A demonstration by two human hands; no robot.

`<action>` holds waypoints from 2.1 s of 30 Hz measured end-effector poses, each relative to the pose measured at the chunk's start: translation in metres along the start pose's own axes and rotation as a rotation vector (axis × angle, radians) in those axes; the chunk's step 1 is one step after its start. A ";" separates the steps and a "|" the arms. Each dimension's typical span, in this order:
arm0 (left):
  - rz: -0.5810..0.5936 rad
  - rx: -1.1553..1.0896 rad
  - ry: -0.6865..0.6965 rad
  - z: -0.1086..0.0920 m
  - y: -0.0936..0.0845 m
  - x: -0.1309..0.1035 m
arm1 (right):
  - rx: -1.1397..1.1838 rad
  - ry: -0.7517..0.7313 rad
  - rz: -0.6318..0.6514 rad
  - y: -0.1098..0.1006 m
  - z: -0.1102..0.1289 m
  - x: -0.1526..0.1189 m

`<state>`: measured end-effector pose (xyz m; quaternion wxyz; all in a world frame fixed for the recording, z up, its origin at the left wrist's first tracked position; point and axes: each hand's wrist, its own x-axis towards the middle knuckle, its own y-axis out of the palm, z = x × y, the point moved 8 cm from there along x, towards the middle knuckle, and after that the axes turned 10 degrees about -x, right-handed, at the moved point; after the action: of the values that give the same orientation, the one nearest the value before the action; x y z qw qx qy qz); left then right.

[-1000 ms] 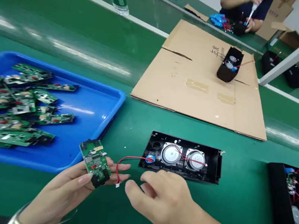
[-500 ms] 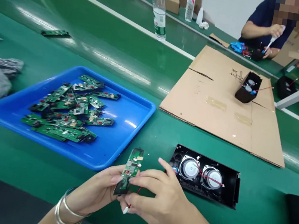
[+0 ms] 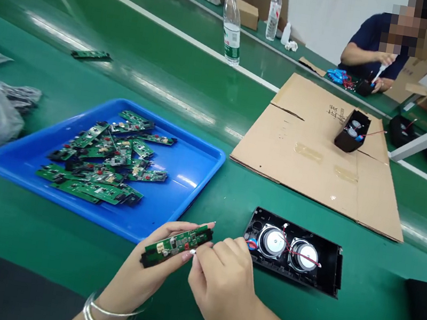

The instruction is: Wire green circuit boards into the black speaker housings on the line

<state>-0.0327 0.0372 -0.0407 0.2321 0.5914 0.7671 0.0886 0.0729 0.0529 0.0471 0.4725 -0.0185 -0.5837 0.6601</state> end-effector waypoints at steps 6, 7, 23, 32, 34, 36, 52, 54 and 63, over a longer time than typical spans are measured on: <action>0.030 -0.206 0.002 0.010 0.013 -0.008 | -0.100 -0.028 -0.080 0.003 0.002 -0.001; 0.039 -0.215 -0.001 0.012 0.014 -0.008 | -0.105 -0.035 -0.080 0.003 0.002 -0.001; 0.111 -0.188 0.049 0.008 0.023 -0.008 | -0.087 -0.026 -0.123 0.000 0.000 -0.004; 0.208 -0.452 0.006 0.007 0.035 -0.007 | -0.158 -0.123 -0.115 0.004 0.006 -0.008; 0.206 -0.505 0.005 0.007 0.037 -0.008 | -0.180 -0.155 -0.135 0.003 0.008 -0.010; 0.180 -0.513 0.018 0.007 0.037 -0.009 | -0.192 -0.183 -0.160 0.002 0.009 -0.011; 0.110 -0.290 0.088 0.005 0.033 -0.014 | -0.216 -0.257 -0.129 -0.009 0.010 -0.001; 0.089 -0.358 0.051 0.009 0.033 -0.013 | -0.206 -0.245 -0.152 -0.007 0.006 -0.003; -0.017 0.043 -0.182 0.017 -0.011 -0.006 | -0.168 -0.276 -0.011 -0.018 0.000 -0.008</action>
<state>-0.0333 0.0258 -0.0589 0.2890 0.5953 0.7496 0.0161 0.0880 0.0450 0.0570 0.3883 0.0363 -0.6963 0.6026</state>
